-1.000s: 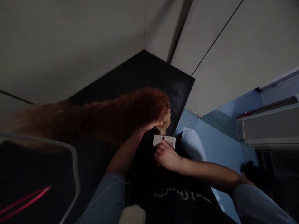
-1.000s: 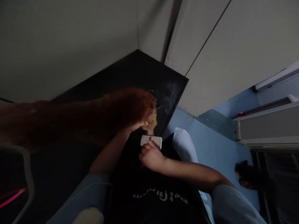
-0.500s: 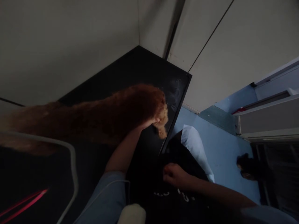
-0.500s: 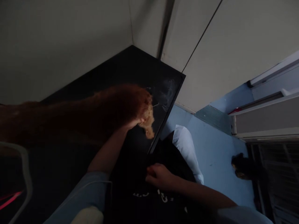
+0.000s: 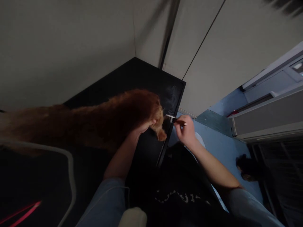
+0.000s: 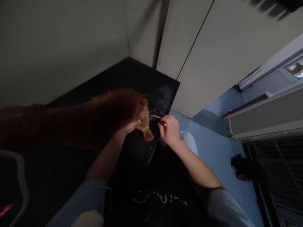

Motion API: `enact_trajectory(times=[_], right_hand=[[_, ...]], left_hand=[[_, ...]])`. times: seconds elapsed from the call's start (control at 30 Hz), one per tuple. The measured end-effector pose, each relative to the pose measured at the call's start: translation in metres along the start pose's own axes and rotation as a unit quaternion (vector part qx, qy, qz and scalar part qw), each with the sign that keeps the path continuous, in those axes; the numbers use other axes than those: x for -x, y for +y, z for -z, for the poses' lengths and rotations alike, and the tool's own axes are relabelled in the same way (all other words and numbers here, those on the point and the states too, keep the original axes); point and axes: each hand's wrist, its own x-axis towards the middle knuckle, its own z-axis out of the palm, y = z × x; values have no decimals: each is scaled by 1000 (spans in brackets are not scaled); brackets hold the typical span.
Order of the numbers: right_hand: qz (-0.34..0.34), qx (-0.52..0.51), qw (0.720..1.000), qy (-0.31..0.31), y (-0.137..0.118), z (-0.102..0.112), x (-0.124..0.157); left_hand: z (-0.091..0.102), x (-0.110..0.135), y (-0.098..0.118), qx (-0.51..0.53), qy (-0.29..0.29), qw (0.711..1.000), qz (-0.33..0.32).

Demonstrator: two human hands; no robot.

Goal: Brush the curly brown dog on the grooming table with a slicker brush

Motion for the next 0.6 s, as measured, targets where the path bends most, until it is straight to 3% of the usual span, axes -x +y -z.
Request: enact_trajectory(times=[0.07,0.17,0.2,0.3,0.33,0.43,0.47,0.57,0.6], right_hand=[[18,-75,997,-5,1,3,2],[11,-152,981,-118,5,-2,7],[-15,-149,983,-104,7,-4,6],[-79,-124,989,22,13,-8,3],[-75,-137,988,11,14,-8,2],[-48,-206,971,-114,15,-10,5],[-56,-211,969,-112,16,-11,6],[-97,-198,975,26,18,-13,8],[-90,-211,973,32,19,-13,9]], left_hand=[[-1,0,1,27,-2,999,-18],[0,2,2,81,-19,996,-42],[1,2,1,96,-22,994,-44],[2,2,0,127,-19,991,-22],[2,2,0,134,-24,991,-17],[-2,5,7,141,-55,988,-27],[-4,6,10,143,-62,987,-33],[-10,9,17,155,-67,985,-32],[-12,9,18,161,-58,985,-28]])
